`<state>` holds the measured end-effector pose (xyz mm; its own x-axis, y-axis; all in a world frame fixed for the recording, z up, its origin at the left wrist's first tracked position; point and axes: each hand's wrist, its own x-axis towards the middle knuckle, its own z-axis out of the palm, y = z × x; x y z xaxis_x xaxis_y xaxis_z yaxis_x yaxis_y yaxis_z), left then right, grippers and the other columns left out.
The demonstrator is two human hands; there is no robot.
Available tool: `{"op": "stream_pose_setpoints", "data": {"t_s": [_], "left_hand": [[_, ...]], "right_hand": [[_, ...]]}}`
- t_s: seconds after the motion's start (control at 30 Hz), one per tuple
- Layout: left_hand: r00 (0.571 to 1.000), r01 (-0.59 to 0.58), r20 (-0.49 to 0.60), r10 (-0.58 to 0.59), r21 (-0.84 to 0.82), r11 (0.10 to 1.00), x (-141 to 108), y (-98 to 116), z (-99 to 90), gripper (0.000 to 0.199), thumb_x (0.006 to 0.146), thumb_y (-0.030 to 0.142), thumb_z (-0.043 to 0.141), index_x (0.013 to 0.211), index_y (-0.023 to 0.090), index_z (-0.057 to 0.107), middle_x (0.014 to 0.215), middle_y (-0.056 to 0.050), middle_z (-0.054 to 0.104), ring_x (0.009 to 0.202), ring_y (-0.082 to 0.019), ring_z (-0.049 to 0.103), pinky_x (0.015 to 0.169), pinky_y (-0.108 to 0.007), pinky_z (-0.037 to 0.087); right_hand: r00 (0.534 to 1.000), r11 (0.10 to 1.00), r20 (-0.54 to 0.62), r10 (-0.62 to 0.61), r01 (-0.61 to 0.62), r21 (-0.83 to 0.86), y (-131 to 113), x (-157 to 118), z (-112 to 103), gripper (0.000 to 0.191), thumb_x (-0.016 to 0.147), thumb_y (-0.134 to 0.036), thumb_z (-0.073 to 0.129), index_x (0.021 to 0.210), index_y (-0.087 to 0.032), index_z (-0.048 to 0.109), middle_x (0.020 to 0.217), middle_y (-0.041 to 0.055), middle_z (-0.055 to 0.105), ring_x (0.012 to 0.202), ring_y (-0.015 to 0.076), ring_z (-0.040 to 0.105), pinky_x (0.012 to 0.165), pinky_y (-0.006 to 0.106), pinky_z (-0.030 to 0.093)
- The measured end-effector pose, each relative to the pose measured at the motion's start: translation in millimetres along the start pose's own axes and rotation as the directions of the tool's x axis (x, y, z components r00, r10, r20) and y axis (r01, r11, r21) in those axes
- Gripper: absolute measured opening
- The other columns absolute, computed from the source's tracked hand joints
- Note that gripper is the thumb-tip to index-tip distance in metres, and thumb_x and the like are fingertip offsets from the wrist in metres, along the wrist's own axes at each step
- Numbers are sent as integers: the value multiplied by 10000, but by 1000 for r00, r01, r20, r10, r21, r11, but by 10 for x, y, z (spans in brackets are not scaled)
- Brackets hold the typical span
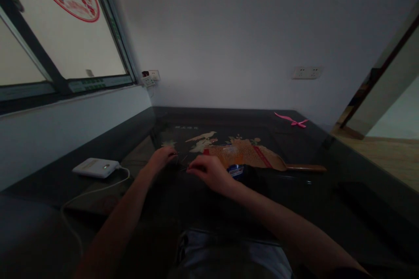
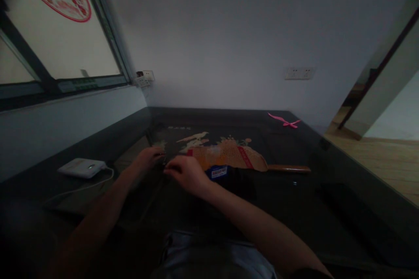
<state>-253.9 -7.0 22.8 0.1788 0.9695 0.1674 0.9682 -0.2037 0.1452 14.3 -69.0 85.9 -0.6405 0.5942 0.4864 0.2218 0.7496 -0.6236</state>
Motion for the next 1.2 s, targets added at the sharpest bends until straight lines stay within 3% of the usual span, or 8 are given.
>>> {"op": "stream_pose_setpoints", "data": {"t_s": [0.07,0.13,0.23,0.3,0.47,0.8,1.2], "left_hand": [[1000,-1,20,1,-4,1000,39,-3,67,216,844,258,484,947,213,669,998,-55,652,943,-177,578,834,-246,416],[1000,6,21,-6,-13,1000,83,3,115,200,831,245,500,926,224,674,982,-53,653,933,-175,579,832,-250,415],[999,-41,-7,41,-28,999,117,-13,161,172,812,233,527,888,214,680,931,-57,658,888,-178,590,807,-262,422],[995,-90,-43,88,-30,996,118,-40,181,165,811,237,532,875,194,679,902,-63,661,853,-180,597,778,-266,428],[988,-138,-84,132,-68,988,115,-90,213,152,798,231,548,856,178,677,862,-62,668,799,-169,604,731,-254,438],[993,-46,-119,5,-345,937,89,-182,221,178,712,207,569,864,155,645,827,-45,667,760,-164,617,705,-258,464],[999,43,-6,-49,-361,932,13,-257,176,136,666,242,581,759,161,638,705,-19,648,697,-161,604,651,-242,446]], "right_hand": [[994,991,99,-49,60,-119,-16,35,288,96,826,-203,575,843,-179,667,852,16,677,795,131,612,701,217,435],[991,955,137,8,33,-294,60,93,505,128,854,-207,536,901,-176,650,907,27,668,818,142,618,705,227,445],[982,843,124,140,-52,-536,252,226,677,193,905,-219,439,990,-180,608,963,39,644,828,150,620,677,235,462],[976,798,114,186,-82,-597,373,323,727,220,911,-167,394,1010,-165,591,985,62,630,813,161,624,649,247,470],[962,747,133,240,-95,-658,563,492,797,275,840,-10,385,987,-105,597,987,135,614,802,192,624,642,290,486],[964,750,164,210,-51,-659,786,513,808,243,860,-80,398,954,-146,612,1033,110,605,933,198,562,739,308,462],[980,794,143,137,-23,-607,860,428,785,264,866,-60,382,983,-170,591,1087,84,567,1042,196,479,830,314,405]]}}
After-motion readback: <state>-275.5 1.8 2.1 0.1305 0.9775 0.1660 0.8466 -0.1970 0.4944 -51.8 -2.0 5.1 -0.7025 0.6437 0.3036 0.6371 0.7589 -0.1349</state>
